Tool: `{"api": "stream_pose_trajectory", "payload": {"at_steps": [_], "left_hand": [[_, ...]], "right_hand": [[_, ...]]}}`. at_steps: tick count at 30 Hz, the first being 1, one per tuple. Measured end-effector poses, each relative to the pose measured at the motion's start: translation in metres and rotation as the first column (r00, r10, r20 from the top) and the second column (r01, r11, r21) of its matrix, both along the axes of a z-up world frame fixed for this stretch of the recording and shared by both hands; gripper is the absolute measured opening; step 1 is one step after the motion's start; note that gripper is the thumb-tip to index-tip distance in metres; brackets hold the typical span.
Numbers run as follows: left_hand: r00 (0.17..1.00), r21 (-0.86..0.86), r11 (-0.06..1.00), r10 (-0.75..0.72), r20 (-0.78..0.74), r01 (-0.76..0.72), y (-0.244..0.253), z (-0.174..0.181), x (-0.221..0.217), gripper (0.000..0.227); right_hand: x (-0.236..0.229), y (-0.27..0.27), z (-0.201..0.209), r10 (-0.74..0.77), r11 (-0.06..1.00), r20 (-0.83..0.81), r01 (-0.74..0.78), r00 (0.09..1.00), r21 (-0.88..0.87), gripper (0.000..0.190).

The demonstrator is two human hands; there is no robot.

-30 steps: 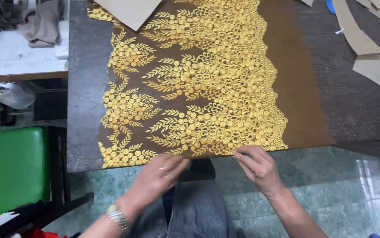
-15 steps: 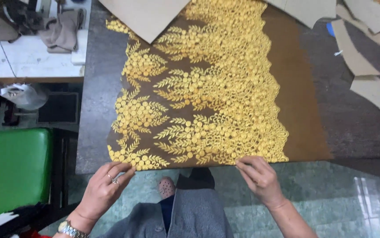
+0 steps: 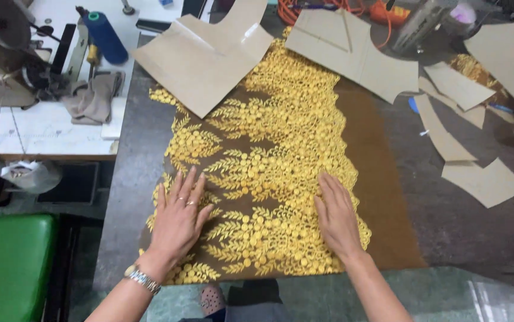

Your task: The person aligns a paper pattern on a piece of brown fabric with a gold floral design, smoothing it out and adjusting its position. They then use a wooden rolling pin to press the pattern onto the fabric to secure it.

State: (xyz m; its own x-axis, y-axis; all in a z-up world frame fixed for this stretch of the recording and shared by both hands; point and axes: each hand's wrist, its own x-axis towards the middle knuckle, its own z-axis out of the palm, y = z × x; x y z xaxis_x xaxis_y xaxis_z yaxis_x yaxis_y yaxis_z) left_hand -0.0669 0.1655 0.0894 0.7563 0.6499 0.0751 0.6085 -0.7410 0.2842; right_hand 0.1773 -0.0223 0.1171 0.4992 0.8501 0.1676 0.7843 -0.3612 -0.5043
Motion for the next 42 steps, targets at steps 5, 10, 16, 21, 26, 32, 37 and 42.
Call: {"api": "stream_pose_trajectory", "payload": {"at_steps": [5, 10, 16, 21, 26, 32, 37, 42], "left_hand": [[0.994, -0.209, 0.973, 0.104, 0.026, -0.097, 0.039, 0.011, 0.041, 0.061], [0.74, -0.639, 0.698, 0.607, 0.289, -0.323, 0.112, 0.029, 0.066, 0.05], [0.441, -0.947, 0.196, 0.895, 0.067, -0.253, 0.196, 0.013, 0.1, 0.047], [0.423, -0.926, 0.187, 0.905, 0.033, -0.327, 0.246, -0.041, 0.118, 0.035], [0.316, -0.884, 0.132, 0.949, -0.018, -0.448, 0.264, -0.051, 0.123, 0.029], [0.343, -0.878, 0.148, 0.939, -0.02, -0.455, 0.261, -0.033, 0.124, 0.028], [0.349, -0.879, 0.125, 0.936, -0.049, -0.459, 0.254, -0.02, 0.132, 0.029], [0.324, -0.867, 0.156, 0.946, -0.006, -0.473, 0.263, -0.046, 0.135, 0.025]], "right_hand": [[0.034, 0.035, 0.016, -0.081, 0.992, -0.137, 0.066, 0.987, -0.11, 0.045], [0.075, 0.039, -0.001, -0.146, 0.989, -0.234, 0.14, 0.961, -0.043, 0.039], [0.092, 0.031, 0.008, -0.291, 0.954, -0.413, 0.292, 0.863, -0.062, 0.036], [0.116, 0.001, 0.01, -0.365, 0.92, -0.399, 0.391, 0.841, -0.017, 0.028], [0.157, -0.05, -0.009, -0.457, 0.873, -0.332, 0.488, 0.825, 0.01, 0.025], [0.185, -0.082, -0.012, -0.672, 0.73, -0.368, 0.659, 0.643, -0.181, 0.031], [0.216, -0.099, -0.036, -0.685, 0.715, -0.348, 0.682, 0.64, -0.154, 0.031], [0.246, -0.118, -0.064, -0.71, 0.704, -0.252, 0.677, 0.658, -0.215, 0.032]]}}
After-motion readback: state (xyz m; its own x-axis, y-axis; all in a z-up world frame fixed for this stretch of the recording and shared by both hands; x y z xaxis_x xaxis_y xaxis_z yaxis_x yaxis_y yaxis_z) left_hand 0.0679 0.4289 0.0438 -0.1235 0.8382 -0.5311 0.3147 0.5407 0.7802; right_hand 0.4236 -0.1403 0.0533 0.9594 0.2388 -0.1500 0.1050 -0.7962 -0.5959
